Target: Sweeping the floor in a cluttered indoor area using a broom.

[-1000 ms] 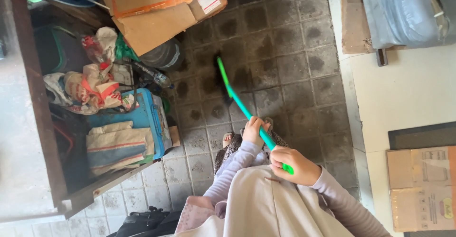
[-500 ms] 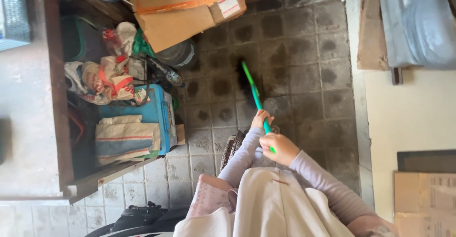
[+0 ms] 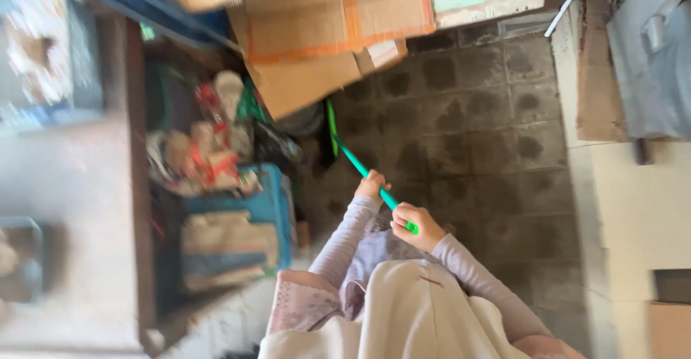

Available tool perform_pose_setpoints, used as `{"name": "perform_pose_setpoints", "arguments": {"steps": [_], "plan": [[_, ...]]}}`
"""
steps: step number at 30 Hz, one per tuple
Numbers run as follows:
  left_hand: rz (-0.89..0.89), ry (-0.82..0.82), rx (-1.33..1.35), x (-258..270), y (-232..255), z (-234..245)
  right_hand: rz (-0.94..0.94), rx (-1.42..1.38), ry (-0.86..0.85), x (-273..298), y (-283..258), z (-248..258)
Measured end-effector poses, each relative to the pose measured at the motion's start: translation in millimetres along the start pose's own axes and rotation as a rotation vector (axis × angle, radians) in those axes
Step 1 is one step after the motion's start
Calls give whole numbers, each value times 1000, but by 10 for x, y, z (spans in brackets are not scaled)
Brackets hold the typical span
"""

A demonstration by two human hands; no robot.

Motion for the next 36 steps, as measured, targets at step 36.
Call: {"name": "perform_pose_setpoints", "arguments": {"steps": [36], "plan": [[-449, -718, -431, -1517, 230, -1271, -299, -491, 705, 13, 1036, 985]]}}
Point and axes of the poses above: each hand's wrist, its own x-axis away from the middle knuckle, its own z-axis out of the back of the hand, y = z × x, the point moved 6 cm from there along -x, towards the middle knuckle, and after that the axes turned 12 degrees about -z, right-handed, at the moved point
